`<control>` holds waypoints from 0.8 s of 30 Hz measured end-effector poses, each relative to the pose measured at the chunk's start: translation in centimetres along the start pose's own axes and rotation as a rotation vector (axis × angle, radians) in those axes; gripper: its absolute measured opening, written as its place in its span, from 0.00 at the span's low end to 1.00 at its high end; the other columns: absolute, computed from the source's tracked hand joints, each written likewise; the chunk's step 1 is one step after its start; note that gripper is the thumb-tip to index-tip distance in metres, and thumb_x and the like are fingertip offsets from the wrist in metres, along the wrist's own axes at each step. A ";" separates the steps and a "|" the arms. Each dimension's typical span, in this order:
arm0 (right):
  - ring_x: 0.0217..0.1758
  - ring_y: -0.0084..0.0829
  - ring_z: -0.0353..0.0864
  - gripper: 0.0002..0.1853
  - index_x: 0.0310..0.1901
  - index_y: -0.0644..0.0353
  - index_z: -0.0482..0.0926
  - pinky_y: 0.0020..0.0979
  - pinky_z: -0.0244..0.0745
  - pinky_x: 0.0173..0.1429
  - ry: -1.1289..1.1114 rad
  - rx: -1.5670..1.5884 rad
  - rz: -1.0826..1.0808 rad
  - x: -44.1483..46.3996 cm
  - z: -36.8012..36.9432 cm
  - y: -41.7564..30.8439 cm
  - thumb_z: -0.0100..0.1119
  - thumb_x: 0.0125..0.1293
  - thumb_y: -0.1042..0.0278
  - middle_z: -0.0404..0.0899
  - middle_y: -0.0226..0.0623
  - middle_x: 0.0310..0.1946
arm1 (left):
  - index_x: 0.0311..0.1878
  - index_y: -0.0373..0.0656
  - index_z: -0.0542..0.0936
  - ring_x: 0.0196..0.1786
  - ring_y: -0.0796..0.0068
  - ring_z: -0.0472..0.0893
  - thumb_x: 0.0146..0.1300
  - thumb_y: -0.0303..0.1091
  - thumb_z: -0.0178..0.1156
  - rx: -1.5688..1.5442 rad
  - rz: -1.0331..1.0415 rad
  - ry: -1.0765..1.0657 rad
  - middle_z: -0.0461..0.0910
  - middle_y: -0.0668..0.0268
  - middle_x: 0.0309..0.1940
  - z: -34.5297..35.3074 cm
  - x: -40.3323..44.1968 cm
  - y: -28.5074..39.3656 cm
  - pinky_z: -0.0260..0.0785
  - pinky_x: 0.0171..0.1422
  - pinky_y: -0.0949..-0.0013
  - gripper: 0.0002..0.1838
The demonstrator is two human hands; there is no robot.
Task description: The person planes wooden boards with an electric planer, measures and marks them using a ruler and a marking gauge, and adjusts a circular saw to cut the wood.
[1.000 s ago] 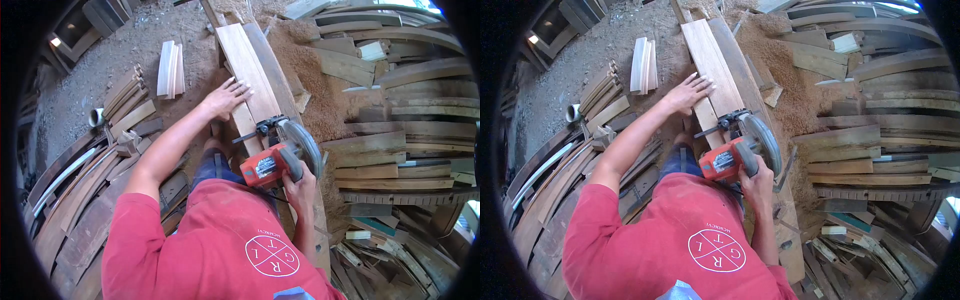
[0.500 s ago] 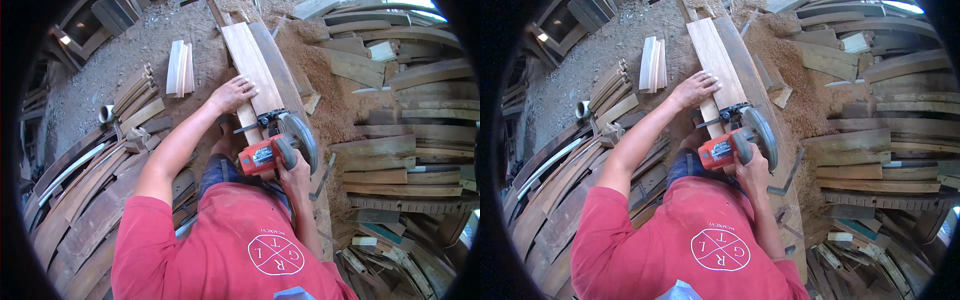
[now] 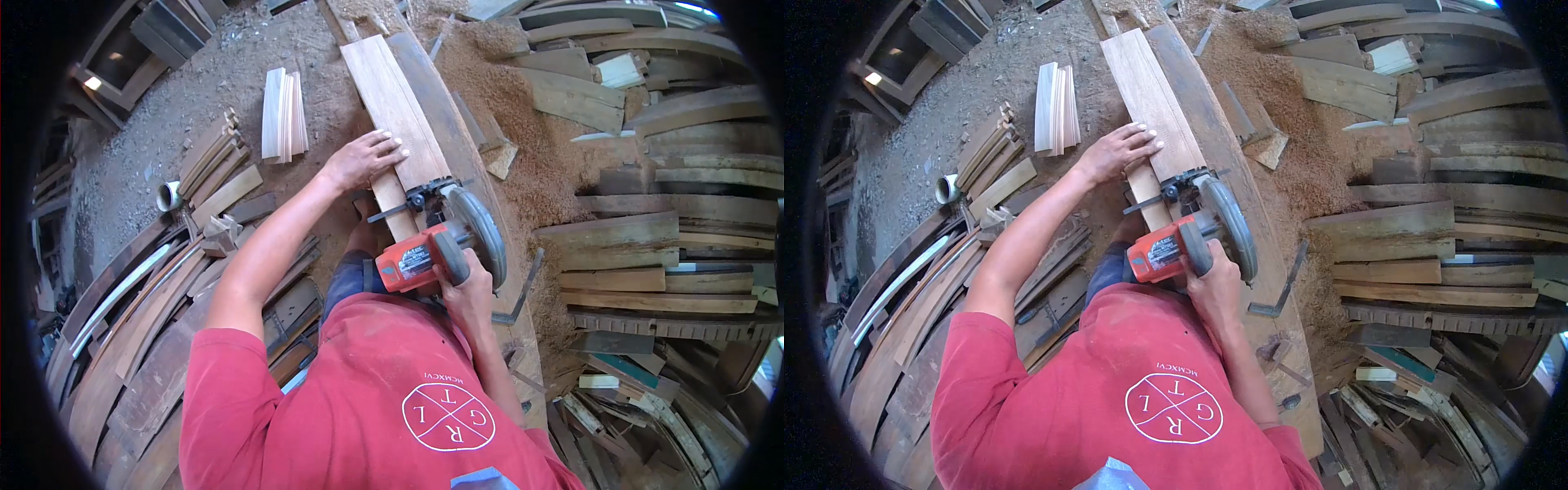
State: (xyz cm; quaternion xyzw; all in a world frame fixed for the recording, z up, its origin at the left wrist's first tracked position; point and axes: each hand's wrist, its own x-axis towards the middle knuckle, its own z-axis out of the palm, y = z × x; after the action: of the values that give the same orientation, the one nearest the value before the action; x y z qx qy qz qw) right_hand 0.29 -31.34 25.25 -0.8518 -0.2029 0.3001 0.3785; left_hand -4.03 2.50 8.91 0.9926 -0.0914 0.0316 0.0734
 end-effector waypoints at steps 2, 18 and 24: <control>0.43 0.61 0.89 0.15 0.48 0.61 0.82 0.51 0.81 0.44 0.001 0.004 -0.003 0.3 0.2 0.0 0.76 0.67 0.64 0.88 0.55 0.35 | 0.80 0.58 0.72 0.78 0.58 0.72 0.64 0.32 0.64 -0.028 0.003 -0.011 0.76 0.65 0.73 -0.1 0.1 -0.1 0.63 0.88 0.57 0.38; 0.42 0.60 0.89 0.12 0.45 0.63 0.81 0.50 0.81 0.44 -0.016 0.034 0.007 3.4 1.3 -2.5 0.74 0.68 0.68 0.88 0.55 0.34 | 0.73 0.54 0.78 0.79 0.57 0.69 0.64 0.33 0.67 0.126 -0.285 0.100 0.72 0.59 0.75 -0.9 -1.9 0.2 0.62 0.86 0.54 0.31; 0.42 0.60 0.90 0.13 0.46 0.64 0.81 0.50 0.82 0.45 -0.011 -0.021 0.004 4.4 1.9 -2.9 0.75 0.67 0.68 0.88 0.54 0.34 | 0.61 0.40 0.81 0.49 0.56 0.88 0.71 0.45 0.72 -1.001 -1.166 0.023 0.88 0.56 0.47 2.9 -7.3 5.8 0.81 0.59 0.56 0.23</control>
State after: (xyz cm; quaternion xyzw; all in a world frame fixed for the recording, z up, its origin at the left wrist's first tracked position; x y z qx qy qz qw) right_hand 1.95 -26.02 24.86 -0.8544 -0.2063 0.3033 0.3680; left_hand -12.16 -2.26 6.32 0.7283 0.4440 -0.0471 0.5198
